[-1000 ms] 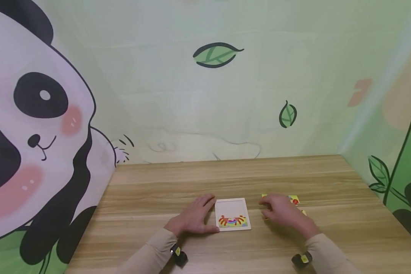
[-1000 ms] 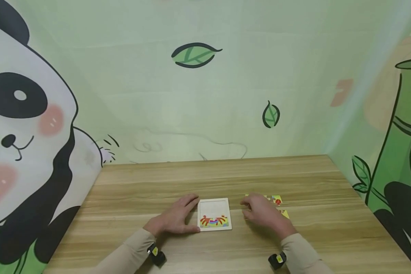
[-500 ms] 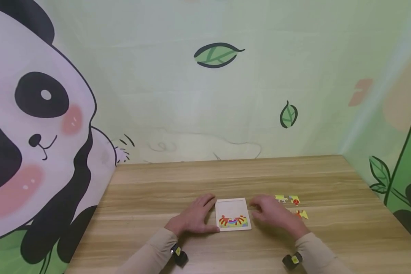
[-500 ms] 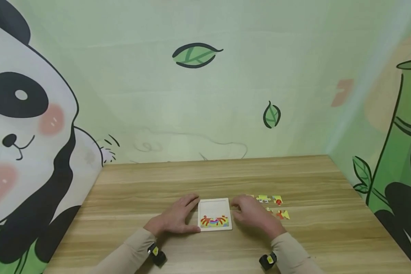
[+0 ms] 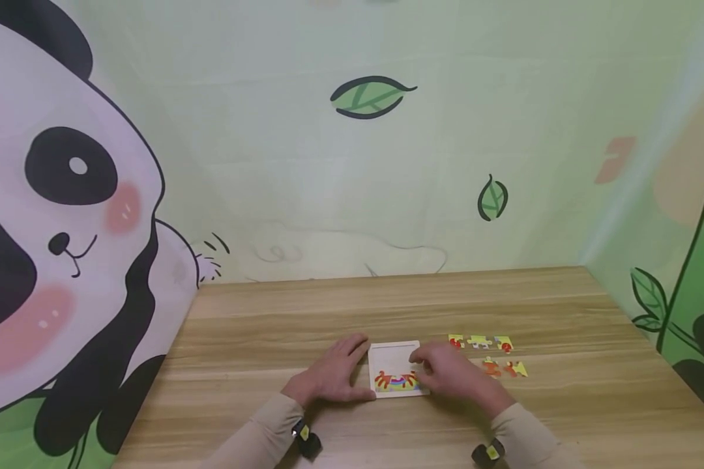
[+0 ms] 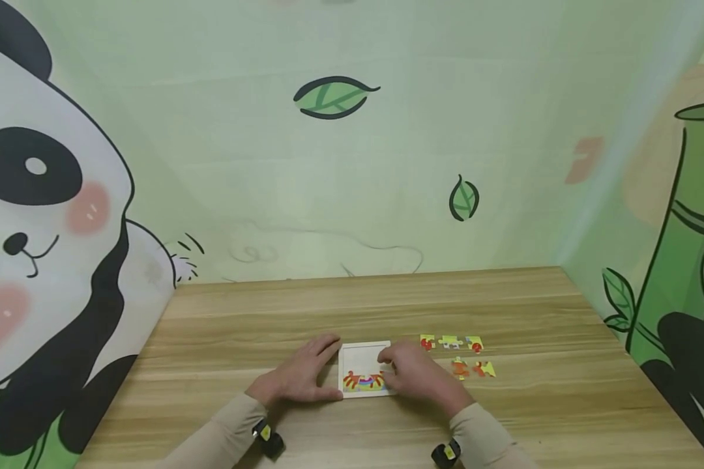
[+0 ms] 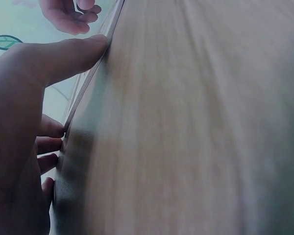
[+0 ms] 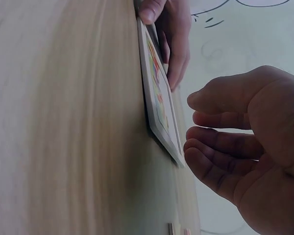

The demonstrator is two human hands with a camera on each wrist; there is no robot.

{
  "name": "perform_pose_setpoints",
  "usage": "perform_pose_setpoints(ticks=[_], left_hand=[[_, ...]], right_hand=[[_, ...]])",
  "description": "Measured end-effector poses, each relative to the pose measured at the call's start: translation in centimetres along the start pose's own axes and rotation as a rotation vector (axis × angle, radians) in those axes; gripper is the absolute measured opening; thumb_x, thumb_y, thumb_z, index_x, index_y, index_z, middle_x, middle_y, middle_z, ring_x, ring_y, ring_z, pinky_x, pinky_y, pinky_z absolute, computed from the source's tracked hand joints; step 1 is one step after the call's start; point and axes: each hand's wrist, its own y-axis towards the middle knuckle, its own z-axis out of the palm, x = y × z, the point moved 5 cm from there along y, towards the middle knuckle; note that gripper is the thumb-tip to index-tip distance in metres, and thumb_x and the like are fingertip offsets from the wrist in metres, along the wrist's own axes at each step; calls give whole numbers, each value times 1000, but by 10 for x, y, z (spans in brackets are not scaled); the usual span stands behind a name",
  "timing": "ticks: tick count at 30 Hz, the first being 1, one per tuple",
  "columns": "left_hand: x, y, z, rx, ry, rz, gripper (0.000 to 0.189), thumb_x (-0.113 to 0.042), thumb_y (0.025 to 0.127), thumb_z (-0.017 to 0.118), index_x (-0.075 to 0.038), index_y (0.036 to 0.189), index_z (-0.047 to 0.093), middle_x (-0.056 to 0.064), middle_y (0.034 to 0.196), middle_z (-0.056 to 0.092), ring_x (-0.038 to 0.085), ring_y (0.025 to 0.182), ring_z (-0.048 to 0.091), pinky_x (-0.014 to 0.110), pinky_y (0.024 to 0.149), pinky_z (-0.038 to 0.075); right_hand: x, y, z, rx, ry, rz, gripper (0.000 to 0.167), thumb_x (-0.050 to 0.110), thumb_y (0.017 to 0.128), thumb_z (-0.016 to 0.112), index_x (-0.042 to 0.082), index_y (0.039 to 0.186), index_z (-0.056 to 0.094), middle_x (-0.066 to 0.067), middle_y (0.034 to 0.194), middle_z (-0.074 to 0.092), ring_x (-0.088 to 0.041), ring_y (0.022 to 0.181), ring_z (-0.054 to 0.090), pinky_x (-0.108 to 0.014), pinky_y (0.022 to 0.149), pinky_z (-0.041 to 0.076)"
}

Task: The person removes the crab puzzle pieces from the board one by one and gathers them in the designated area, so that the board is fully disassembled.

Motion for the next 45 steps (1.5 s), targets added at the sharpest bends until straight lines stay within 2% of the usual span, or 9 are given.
perform_pose_setpoints(ticks=[8, 16, 21, 27, 36, 45], left_hand=[[0, 0, 1, -6, -1, 4, 103, -71, 80, 59, -4, 152, 29, 12, 156, 28, 28, 144, 28, 45, 119, 26], [-1, -1, -1, -3, -10, 1, 103, -70, 80, 60, -3, 152, 29, 12, 156, 28, 29, 144, 28, 45, 119, 26], [-1, -1, -1, -7, -8, 6, 102, -68, 80, 61, -3, 152, 29, 12, 156, 29, 29, 144, 29, 45, 119, 26], [-1, -1, -1, -23, 2, 21, 101, -67, 80, 62, -1, 151, 31, 14, 154, 31, 30, 142, 31, 45, 118, 28], [0, 0, -3, -23, 21, 20, 101, -68, 80, 62, -3, 151, 31, 12, 154, 31, 29, 142, 31, 44, 118, 28], [-1, -1, -2, -17, 23, 25, 101, -68, 81, 61, -3, 151, 30, 12, 155, 30, 28, 143, 31, 44, 119, 27]], right_hand=[[7, 4, 6, -5, -66, -26, 21, 17, 84, 72, 8, 103, 72, 0, 90, 67, -10, 79, 59, -26, 69, 52], [19, 11, 9, 11, -43, -66, 27, 14, 83, 70, 3, 108, 70, -5, 97, 70, -15, 81, 62, -29, 70, 53], [24, 15, 15, -10, -79, -114, 27, 13, 79, 71, 4, 105, 70, -5, 96, 69, -12, 78, 58, -27, 70, 51], [29, 17, 24, 39, -59, -94, 31, 16, 79, 72, 5, 108, 68, -5, 100, 66, -10, 82, 54, -28, 74, 50], [36, 20, 25, 14, -77, -106, 30, 15, 79, 72, 6, 108, 68, -5, 101, 67, -16, 92, 58, -34, 85, 51], [39, 22, 28, 32, -80, -98, 42, 19, 79, 74, 3, 116, 65, -7, 108, 65, -20, 100, 60, -38, 91, 51]])
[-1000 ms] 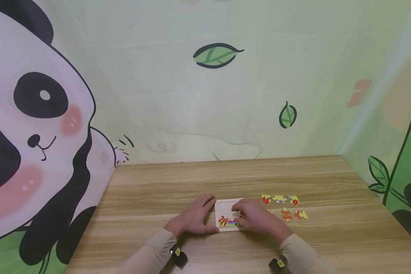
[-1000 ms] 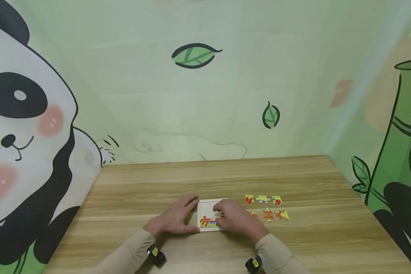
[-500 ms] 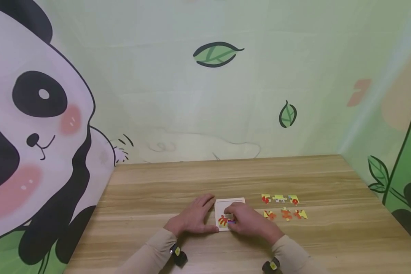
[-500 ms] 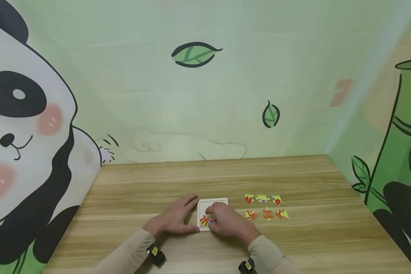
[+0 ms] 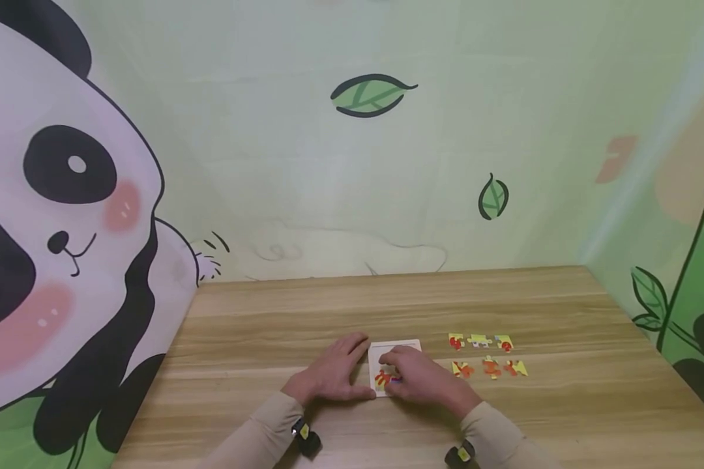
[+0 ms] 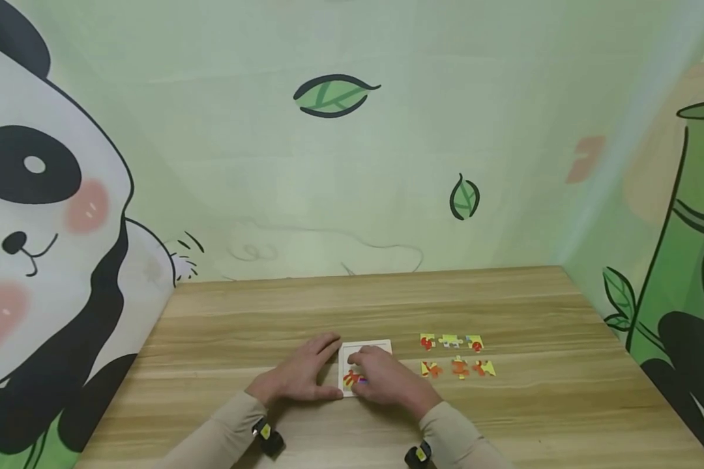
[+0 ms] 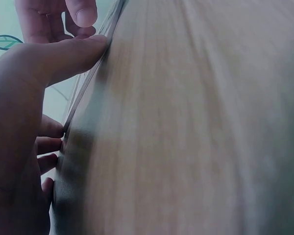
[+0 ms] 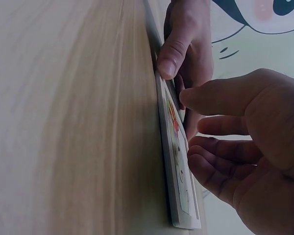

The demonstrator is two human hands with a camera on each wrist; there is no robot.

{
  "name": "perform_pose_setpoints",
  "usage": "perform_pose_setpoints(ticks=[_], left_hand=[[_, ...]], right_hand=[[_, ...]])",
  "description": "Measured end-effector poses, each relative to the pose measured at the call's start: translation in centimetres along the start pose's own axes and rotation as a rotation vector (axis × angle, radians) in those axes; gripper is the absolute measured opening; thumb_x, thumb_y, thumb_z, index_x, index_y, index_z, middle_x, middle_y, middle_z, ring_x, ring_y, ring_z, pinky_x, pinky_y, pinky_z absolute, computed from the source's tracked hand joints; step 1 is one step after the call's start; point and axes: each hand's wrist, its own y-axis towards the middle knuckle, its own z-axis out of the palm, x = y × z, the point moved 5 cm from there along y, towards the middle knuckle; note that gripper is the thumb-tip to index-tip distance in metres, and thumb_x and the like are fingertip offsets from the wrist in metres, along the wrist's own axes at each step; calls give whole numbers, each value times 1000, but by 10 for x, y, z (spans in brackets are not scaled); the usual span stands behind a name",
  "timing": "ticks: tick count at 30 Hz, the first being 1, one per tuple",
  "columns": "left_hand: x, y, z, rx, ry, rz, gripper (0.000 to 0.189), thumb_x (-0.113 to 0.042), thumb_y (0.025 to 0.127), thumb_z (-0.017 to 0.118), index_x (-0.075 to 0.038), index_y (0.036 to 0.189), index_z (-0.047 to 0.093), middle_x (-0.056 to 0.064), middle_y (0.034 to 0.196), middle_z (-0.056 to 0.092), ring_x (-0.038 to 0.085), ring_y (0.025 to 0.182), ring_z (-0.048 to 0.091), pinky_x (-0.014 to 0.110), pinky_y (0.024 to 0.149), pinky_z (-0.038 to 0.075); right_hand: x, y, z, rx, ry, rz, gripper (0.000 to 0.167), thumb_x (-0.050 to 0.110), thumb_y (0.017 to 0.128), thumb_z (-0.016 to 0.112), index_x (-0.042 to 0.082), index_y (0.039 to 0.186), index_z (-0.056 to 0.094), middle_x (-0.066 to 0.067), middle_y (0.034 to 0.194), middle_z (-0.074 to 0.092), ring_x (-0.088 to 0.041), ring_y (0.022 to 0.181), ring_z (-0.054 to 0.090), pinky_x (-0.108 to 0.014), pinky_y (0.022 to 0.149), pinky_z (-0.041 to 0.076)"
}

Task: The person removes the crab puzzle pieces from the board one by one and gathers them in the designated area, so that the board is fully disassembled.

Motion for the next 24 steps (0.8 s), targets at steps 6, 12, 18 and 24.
perform_pose_setpoints(ticks=[6, 12, 18, 24], left_hand=[[0, 0, 1, -13, -7, 10, 101, -67, 80, 62, -2, 150, 31, 13, 154, 32, 29, 142, 32, 45, 118, 28], [1, 1, 2, -21, -7, 9, 101, -67, 80, 62, -3, 151, 31, 13, 154, 31, 29, 142, 32, 45, 118, 28], [1, 0, 1, -20, -12, 7, 101, -67, 80, 63, -2, 151, 32, 13, 154, 32, 29, 142, 32, 45, 118, 29], [1, 1, 2, -26, -6, 10, 100, -66, 80, 63, -2, 150, 32, 13, 153, 32, 29, 141, 33, 46, 117, 30]], right_hand=[[-1, 2, 3, 25, -7, 16, 44, 22, 79, 75, 2, 117, 65, -7, 109, 64, -18, 99, 59, -36, 90, 51], [1, 4, 3, 50, -25, 27, 49, 26, 81, 75, 2, 122, 63, -9, 114, 64, -22, 107, 59, -39, 96, 50], [5, 5, 3, 69, -21, 24, 48, 24, 81, 75, 1, 121, 63, -10, 113, 63, -23, 106, 60, -39, 95, 51], [6, 7, 2, 70, -33, 17, 45, 24, 79, 76, 2, 117, 65, -7, 109, 62, -19, 99, 58, -35, 90, 51]])
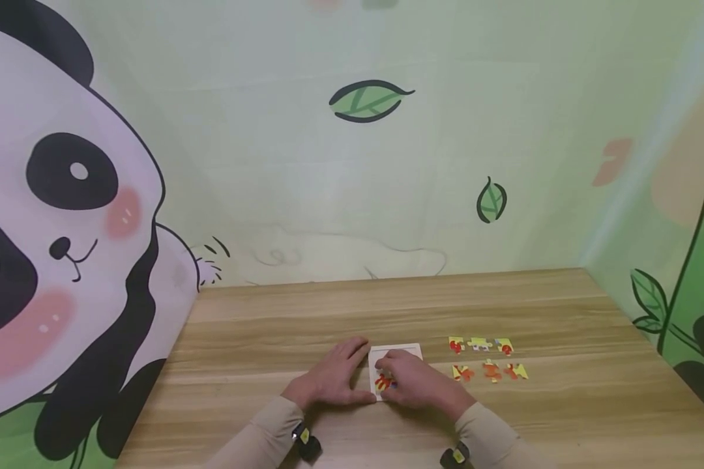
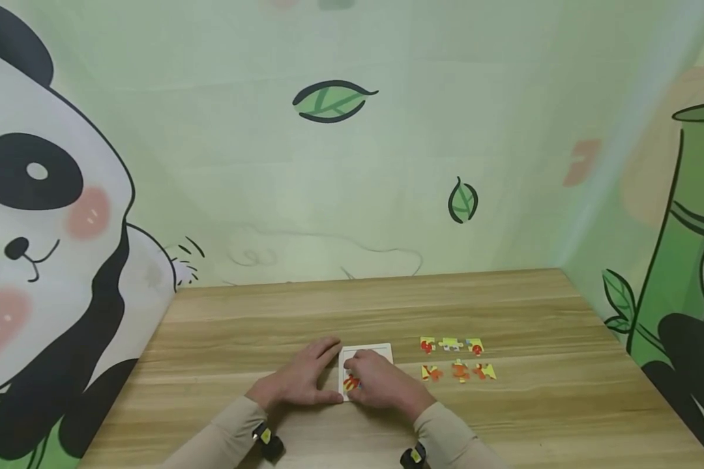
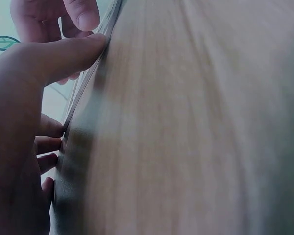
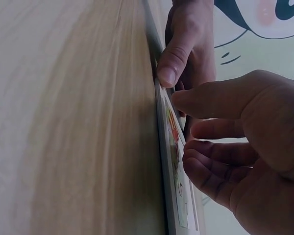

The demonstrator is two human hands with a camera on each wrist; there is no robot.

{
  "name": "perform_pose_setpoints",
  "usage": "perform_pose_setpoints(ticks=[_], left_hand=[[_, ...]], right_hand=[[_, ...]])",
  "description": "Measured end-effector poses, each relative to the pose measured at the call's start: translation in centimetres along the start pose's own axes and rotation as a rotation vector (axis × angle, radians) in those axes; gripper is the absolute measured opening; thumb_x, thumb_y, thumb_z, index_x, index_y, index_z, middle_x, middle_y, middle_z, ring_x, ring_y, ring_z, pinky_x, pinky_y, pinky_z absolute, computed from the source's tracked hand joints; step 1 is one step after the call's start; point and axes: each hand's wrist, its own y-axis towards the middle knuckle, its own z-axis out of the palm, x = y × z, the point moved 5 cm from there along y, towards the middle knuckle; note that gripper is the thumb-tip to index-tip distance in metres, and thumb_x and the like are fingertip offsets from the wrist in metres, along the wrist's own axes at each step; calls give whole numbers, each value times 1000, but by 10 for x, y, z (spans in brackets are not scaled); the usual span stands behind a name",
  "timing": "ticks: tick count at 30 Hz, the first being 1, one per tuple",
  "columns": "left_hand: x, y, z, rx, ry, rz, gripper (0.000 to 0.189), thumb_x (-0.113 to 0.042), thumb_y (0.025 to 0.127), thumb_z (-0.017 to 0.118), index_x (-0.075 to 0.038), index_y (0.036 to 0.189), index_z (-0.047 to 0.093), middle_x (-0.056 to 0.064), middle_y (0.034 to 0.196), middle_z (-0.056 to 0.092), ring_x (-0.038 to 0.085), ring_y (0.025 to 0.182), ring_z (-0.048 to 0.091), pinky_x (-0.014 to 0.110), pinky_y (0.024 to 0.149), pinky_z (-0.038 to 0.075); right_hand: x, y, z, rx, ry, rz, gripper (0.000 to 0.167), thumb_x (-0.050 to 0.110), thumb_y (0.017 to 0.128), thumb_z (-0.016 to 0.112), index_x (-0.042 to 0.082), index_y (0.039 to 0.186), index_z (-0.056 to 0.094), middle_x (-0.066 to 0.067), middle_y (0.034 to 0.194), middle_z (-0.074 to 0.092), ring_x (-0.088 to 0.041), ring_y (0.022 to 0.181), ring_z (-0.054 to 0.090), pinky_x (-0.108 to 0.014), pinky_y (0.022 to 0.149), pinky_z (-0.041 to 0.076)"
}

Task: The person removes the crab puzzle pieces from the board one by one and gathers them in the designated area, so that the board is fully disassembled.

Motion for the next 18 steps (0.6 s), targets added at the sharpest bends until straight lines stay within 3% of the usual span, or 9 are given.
perform_pose_setpoints(ticks=[9, 18], left_hand=[[0, 1, 1, 0, 5, 3, 100, -67, 81, 62, -1, 150, 32, 14, 154, 32, 30, 142, 32, 46, 118, 29], [1, 1, 1, 9, 5, -6, 99, -66, 80, 63, -3, 150, 32, 12, 154, 32, 28, 142, 31, 46, 118, 28]], right_hand=[[1, 4, 3, 19, -13, -17, 38, 20, 78, 75, 5, 112, 67, -3, 99, 60, -11, 85, 53, -27, 76, 49], [3, 3, 2, 16, -21, -42, 32, 12, 76, 73, 6, 107, 68, -2, 96, 61, -12, 88, 54, -29, 78, 49]])
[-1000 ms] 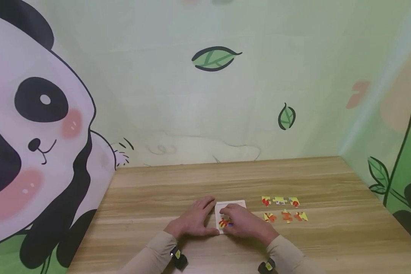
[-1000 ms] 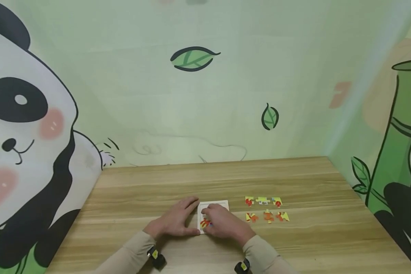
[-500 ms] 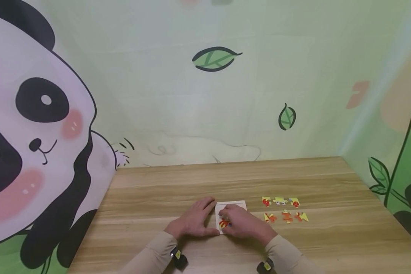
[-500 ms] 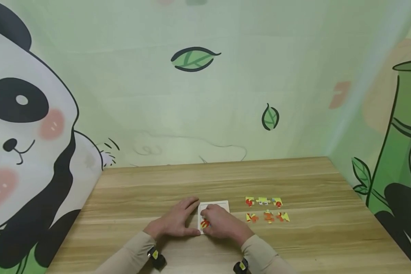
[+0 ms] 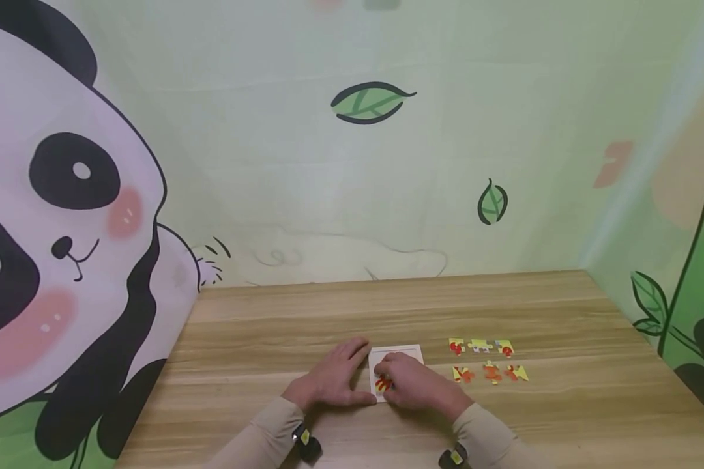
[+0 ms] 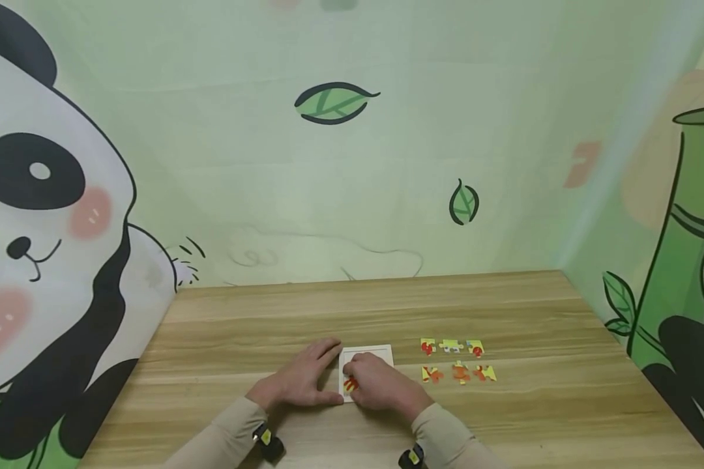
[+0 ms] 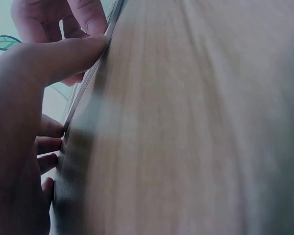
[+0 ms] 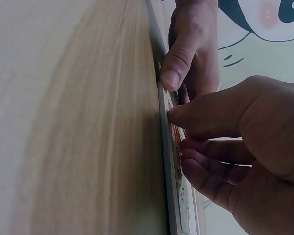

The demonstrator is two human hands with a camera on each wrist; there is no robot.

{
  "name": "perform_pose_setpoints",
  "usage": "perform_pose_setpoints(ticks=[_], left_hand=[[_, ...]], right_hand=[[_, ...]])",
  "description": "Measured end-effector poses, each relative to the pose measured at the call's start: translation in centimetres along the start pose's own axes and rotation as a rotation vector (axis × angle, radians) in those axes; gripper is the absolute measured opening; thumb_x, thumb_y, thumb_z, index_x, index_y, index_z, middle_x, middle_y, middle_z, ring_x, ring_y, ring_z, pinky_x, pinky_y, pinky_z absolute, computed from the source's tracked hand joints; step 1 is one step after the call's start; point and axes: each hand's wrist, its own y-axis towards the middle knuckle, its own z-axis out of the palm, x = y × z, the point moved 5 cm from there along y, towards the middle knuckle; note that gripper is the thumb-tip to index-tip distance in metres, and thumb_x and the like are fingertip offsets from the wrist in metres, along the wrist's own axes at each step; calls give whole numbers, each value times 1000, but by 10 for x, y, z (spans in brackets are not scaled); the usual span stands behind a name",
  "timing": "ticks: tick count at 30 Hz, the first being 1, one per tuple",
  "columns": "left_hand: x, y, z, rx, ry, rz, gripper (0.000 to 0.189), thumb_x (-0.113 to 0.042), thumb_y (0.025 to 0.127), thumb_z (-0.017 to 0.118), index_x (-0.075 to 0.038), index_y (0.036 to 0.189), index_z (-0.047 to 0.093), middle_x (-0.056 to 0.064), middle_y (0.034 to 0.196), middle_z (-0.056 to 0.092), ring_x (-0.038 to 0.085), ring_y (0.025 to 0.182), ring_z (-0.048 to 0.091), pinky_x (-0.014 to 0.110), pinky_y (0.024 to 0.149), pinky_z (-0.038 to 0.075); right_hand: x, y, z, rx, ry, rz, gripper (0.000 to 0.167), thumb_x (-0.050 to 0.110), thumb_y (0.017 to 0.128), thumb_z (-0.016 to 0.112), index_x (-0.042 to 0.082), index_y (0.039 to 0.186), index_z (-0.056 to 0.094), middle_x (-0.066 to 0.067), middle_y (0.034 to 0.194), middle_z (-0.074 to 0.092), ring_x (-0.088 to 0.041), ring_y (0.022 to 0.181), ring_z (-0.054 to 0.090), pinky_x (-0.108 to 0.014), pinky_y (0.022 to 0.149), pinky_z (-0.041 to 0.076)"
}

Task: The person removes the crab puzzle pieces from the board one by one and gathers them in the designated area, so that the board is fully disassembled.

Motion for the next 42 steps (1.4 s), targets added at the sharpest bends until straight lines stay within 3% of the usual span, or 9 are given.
perform_pose_setpoints(ticks=[5, 22, 29, 42], left_hand=[[0, 0, 0, 3, -6, -3, 99, -65, 80, 63, -3, 150, 32, 12, 154, 31, 28, 143, 30, 45, 119, 27], [0, 0, -2, 10, 2, -7, 100, -68, 81, 61, -3, 151, 32, 13, 154, 31, 29, 142, 31, 46, 118, 29], [0, 1, -4, 11, -4, -10, 100, -68, 80, 62, -3, 151, 31, 13, 154, 31, 29, 143, 31, 46, 118, 28], [-1, 1, 0, 14, -4, 1, 101, -69, 80, 61, -3, 151, 31, 15, 155, 30, 31, 143, 30, 47, 118, 28]], right_hand=[[0, 0, 2, -10, -3, -28, 31, 9, 74, 72, 8, 105, 68, 0, 94, 61, -11, 86, 54, -28, 78, 49], [-2, 1, 2, 21, 45, -3, 36, 7, 77, 72, 7, 113, 67, -1, 100, 56, -8, 83, 50, -23, 74, 49], [-5, 2, 3, 17, 80, -2, 28, 7, 77, 72, 10, 104, 67, 1, 100, 53, -7, 84, 50, -22, 74, 49], [-9, -3, 7, 4, 97, -2, 29, 14, 77, 74, 13, 104, 64, 3, 104, 49, -6, 85, 50, -19, 74, 48]])
